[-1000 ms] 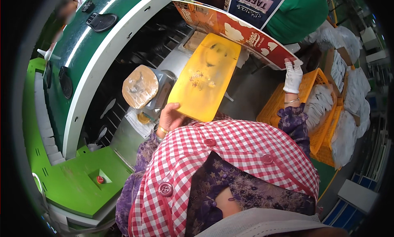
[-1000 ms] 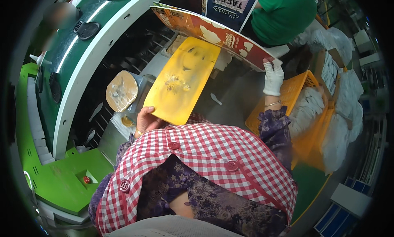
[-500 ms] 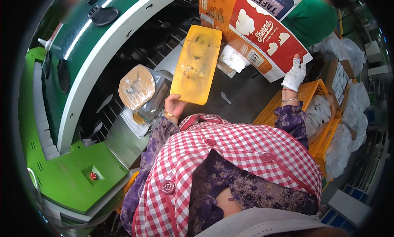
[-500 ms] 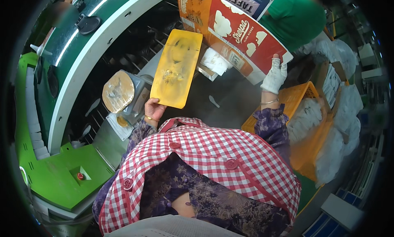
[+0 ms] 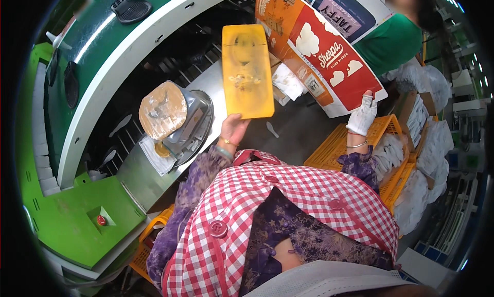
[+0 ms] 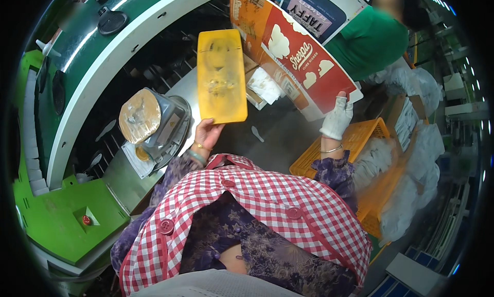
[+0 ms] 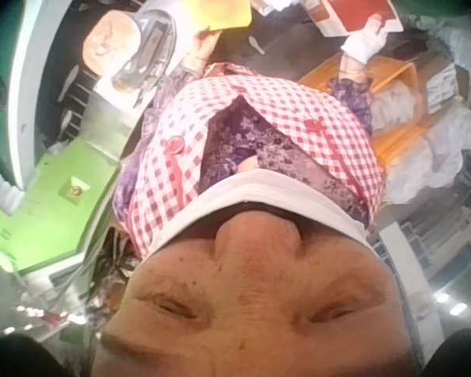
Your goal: The recorder applies adhesive to the soles of shoes using a brush and then organizes boxes in a manufacturing environment.
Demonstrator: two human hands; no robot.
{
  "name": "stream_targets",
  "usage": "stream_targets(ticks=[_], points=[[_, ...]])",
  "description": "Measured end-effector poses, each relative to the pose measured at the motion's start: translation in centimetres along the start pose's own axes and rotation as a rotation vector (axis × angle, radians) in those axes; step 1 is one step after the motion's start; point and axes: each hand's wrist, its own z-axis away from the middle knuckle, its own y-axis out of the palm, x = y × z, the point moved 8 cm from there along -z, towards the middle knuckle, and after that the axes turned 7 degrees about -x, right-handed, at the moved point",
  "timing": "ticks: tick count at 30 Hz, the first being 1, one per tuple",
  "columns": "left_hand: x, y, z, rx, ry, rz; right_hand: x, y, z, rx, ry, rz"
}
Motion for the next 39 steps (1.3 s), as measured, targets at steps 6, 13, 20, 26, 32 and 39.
stream_targets(ticks=[6,13,20,26,32,39], points=[[6.6,-2.8,-2.1,-0.187,-0.251,-0.141,1.0,1.1,1.5,0.174,-0.075,0.119],[3.6,-2.5,-0.7,-0.395,-0.09,-0.236,1.8,0.0,2.3,0.527,-0.001,0.109],[9.3,5.0,-2.2,-0.09,-0.406,-0.428,-0.6,0.2,5.6,0.822,0.47,0.279],[6.1,3.8,-1.8,-0.375,-0.456,-0.934,-0.4,-1.1,2.4,0.769,0.356,0.139],[3.9,6.1,-0.3,-0.326,-0.386,-0.797,-8.4,2.5,-6.2,0.502,0.244,0.101],[-4.7,5.5,4.0,-0.37,-0.216,-0.705,-22.7,9.1,-9.9,0.649,0.692,0.123]])
